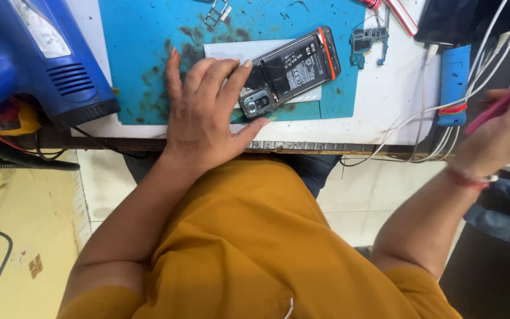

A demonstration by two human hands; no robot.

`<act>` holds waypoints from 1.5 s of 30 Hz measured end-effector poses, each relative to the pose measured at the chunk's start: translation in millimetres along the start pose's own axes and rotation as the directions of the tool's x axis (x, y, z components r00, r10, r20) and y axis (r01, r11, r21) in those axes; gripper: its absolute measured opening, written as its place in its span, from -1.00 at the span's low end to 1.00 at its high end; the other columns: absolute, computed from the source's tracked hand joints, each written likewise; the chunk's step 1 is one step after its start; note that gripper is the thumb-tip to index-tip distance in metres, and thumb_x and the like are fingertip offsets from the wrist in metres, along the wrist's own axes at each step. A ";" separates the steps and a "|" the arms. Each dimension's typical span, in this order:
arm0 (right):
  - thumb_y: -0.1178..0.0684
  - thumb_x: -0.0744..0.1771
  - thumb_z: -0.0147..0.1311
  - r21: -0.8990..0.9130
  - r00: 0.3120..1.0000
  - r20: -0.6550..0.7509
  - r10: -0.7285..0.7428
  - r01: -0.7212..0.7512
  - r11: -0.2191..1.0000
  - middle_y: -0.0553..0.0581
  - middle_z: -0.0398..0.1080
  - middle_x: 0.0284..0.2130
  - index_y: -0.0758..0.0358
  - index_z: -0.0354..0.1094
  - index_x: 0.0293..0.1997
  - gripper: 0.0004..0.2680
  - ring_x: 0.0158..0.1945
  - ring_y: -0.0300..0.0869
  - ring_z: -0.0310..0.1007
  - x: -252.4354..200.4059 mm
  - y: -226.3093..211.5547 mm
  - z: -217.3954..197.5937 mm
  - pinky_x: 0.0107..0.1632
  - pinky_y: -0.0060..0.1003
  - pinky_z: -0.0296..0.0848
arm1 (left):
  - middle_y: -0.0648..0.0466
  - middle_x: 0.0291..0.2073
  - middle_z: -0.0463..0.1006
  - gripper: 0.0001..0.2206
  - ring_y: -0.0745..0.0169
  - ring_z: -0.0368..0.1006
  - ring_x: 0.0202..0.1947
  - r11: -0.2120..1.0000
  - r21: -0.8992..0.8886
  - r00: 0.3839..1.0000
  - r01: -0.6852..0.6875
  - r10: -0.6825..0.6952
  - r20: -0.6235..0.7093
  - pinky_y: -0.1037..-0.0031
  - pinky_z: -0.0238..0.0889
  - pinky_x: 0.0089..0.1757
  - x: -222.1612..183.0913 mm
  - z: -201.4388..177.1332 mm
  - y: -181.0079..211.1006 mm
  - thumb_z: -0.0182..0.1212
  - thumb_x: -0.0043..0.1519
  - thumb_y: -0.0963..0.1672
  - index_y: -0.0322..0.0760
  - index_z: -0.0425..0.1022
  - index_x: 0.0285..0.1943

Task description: The person uses a pink plastic tool to pry and separate the back cover of a smartphone. They then use a red screwdriver to remove screws from the camera module area and continue prying to detach the back cover, exposing the internal components.

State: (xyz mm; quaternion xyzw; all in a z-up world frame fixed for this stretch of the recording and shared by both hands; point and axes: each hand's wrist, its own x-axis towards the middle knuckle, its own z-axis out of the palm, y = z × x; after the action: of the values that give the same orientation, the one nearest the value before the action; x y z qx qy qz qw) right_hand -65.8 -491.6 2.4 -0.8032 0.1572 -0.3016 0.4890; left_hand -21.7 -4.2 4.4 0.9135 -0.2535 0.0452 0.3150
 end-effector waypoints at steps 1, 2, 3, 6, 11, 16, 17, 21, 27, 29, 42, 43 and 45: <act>0.14 0.52 -0.02 0.119 0.998 0.062 0.032 -0.039 0.992 0.33 0.53 -0.02 0.48 0.45 0.33 -0.75 -0.25 -0.16 0.49 -11.4 -21.2 17.6 -0.16 -0.34 0.53 | -0.09 0.27 0.37 -0.28 -0.08 0.20 0.34 1.000 0.002 1.000 -0.002 0.002 -0.002 -0.20 -0.49 0.40 2.1 1.4 3.1 0.51 0.21 0.10 -0.34 0.35 0.43; 0.17 0.51 0.00 0.231 0.990 0.124 0.065 -0.092 0.969 0.36 0.52 0.07 0.48 0.40 0.38 -0.73 -0.22 -0.15 0.50 -23.5 -42.3 36.2 -0.12 -0.32 0.56 | -0.09 0.26 0.36 -0.28 -0.08 0.21 0.33 1.000 -0.005 1.000 -0.003 0.003 -0.006 -0.21 -0.47 0.39 5.1 3.1 6.0 0.51 0.20 0.11 -0.36 0.36 0.41; 0.18 0.46 0.04 0.286 0.975 0.202 0.088 -0.145 0.947 0.34 0.52 0.10 0.43 0.37 0.41 -0.69 -0.19 -0.15 0.54 -30.3 -62.7 54.1 -0.09 -0.31 0.60 | -0.08 0.25 0.36 -0.27 -0.08 0.21 0.31 1.000 -0.011 1.000 0.000 0.000 -0.011 -0.21 -0.44 0.38 8.4 4.9 8.8 0.51 0.19 0.12 -0.38 0.37 0.39; 0.26 0.41 0.18 0.433 0.921 0.371 0.121 -0.286 0.855 0.23 0.47 0.06 0.37 0.29 0.36 -0.67 -0.24 -0.24 0.51 -54.9 -102.0 110.9 -0.08 -0.31 0.64 | -0.10 0.18 0.37 -0.23 -0.09 0.22 0.24 0.999 -0.034 0.999 0.039 -0.039 0.007 -0.16 -0.31 0.34 22.0 8.9 14.6 0.52 0.15 0.13 -0.44 0.38 0.37; 0.17 0.48 0.13 0.409 0.893 0.449 0.016 -0.222 0.885 0.09 0.45 -0.21 0.36 0.33 0.18 -0.85 -0.20 -0.26 0.48 -92.2 -112.3 158.4 -0.07 -0.37 0.54 | -0.09 0.09 0.39 -0.27 -0.06 0.25 0.16 0.999 0.006 0.999 0.044 -0.045 0.015 -0.06 -0.14 0.27 40.5 10.3 21.2 0.53 0.10 0.11 -0.42 0.45 0.32; 0.15 0.46 0.15 0.341 0.887 0.451 0.100 -0.274 0.899 0.04 0.46 -0.22 0.39 0.35 0.28 -0.76 -0.24 -0.33 0.44 -104.3 -108.4 173.6 -0.12 -0.50 0.43 | -0.09 0.06 0.38 -0.35 -0.07 0.25 0.13 0.999 -0.015 0.999 0.036 -0.037 -0.022 -0.07 -0.14 0.27 44.3 13.0 24.3 0.54 0.14 0.09 -0.42 0.50 0.25; 0.16 0.45 0.17 0.306 0.890 0.449 0.084 -0.241 0.921 0.06 0.48 -0.19 0.41 0.38 0.25 -0.77 -0.21 -0.33 0.44 -103.5 -109.2 175.3 -0.09 -0.50 0.43 | -0.08 0.05 0.39 -0.35 -0.06 0.26 0.13 0.999 -0.007 0.999 0.042 -0.042 -0.007 -0.08 -0.14 0.28 44.9 13.2 25.5 0.54 0.13 0.08 -0.42 0.50 0.25; 0.18 0.45 0.21 0.214 0.902 0.431 -0.015 -0.086 0.973 0.13 0.53 -0.09 0.42 0.45 0.20 -0.80 -0.10 -0.30 0.47 -90.2 -113.7 187.7 -0.02 -0.50 0.45 | -0.09 0.05 0.38 -0.34 -0.08 0.27 0.13 0.998 0.006 0.998 0.066 -0.066 0.015 -0.10 -0.16 0.29 47.6 11.0 28.9 0.53 0.12 0.07 -0.42 0.45 0.27; 0.18 0.46 0.19 0.105 0.882 0.458 -0.111 0.070 0.992 0.19 0.54 -0.05 0.39 0.50 0.15 -0.85 0.00 -0.22 0.52 -72.5 -109.6 200.4 0.08 -0.41 0.48 | -0.15 0.18 0.36 -0.11 -0.11 0.24 0.22 0.999 -0.027 0.999 0.019 -0.018 0.036 -0.18 -0.31 0.30 27.2 -0.2 21.1 0.53 0.09 0.08 -0.45 0.17 0.50; 0.18 0.47 0.18 0.101 0.885 0.448 -0.124 0.087 0.991 0.20 0.55 -0.04 0.39 0.51 0.14 -0.86 0.01 -0.22 0.54 -71.8 -107.8 203.0 0.09 -0.40 0.50 | -0.13 0.21 0.35 -0.10 -0.10 0.23 0.25 1.000 -0.022 1.000 0.020 -0.020 0.018 -0.17 -0.34 0.31 16.9 -3.3 15.7 0.52 0.11 0.07 -0.43 0.12 0.53; 0.18 0.48 0.17 0.093 0.896 0.430 -0.112 0.079 0.992 0.12 0.56 -0.11 0.39 0.50 0.11 -0.88 -0.07 -0.29 0.50 -73.7 -102.2 209.4 0.02 -0.46 0.48 | -0.01 0.16 0.45 -0.15 0.01 0.29 0.23 0.999 -0.038 0.999 0.003 -0.004 -0.036 0.03 -0.16 0.31 -2.5 9.4 0.4 0.52 0.23 0.11 -0.29 0.13 0.58; 0.18 0.48 0.17 0.088 0.894 0.431 -0.124 0.095 0.992 0.11 0.55 -0.11 0.39 0.50 0.10 -0.89 -0.07 -0.29 0.50 -73.4 -101.2 209.7 0.00 -0.47 0.47 | 0.00 0.16 0.45 -0.14 0.02 0.29 0.23 0.999 -0.035 0.999 0.001 -0.002 -0.034 0.03 -0.15 0.32 -2.7 9.6 -0.1 0.52 0.23 0.12 -0.28 0.13 0.58; 0.18 0.48 0.16 0.105 0.893 0.432 -0.127 0.090 0.990 0.11 0.55 -0.10 0.39 0.50 0.10 -0.89 -0.06 -0.28 0.49 -73.4 -100.3 211.0 0.01 -0.46 0.47 | 0.00 0.14 0.46 -0.14 0.01 0.29 0.23 0.999 -0.035 0.999 0.003 -0.004 -0.035 0.02 -0.15 0.32 -2.9 10.0 -0.6 0.51 0.23 0.13 -0.28 0.13 0.58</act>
State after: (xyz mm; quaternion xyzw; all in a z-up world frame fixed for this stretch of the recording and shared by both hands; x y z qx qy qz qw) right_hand 8.2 -258.3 -5.2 -0.8373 -0.0144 -0.1463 0.5267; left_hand -24.7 -8.6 -4.6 0.9073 -0.2473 0.0560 0.3354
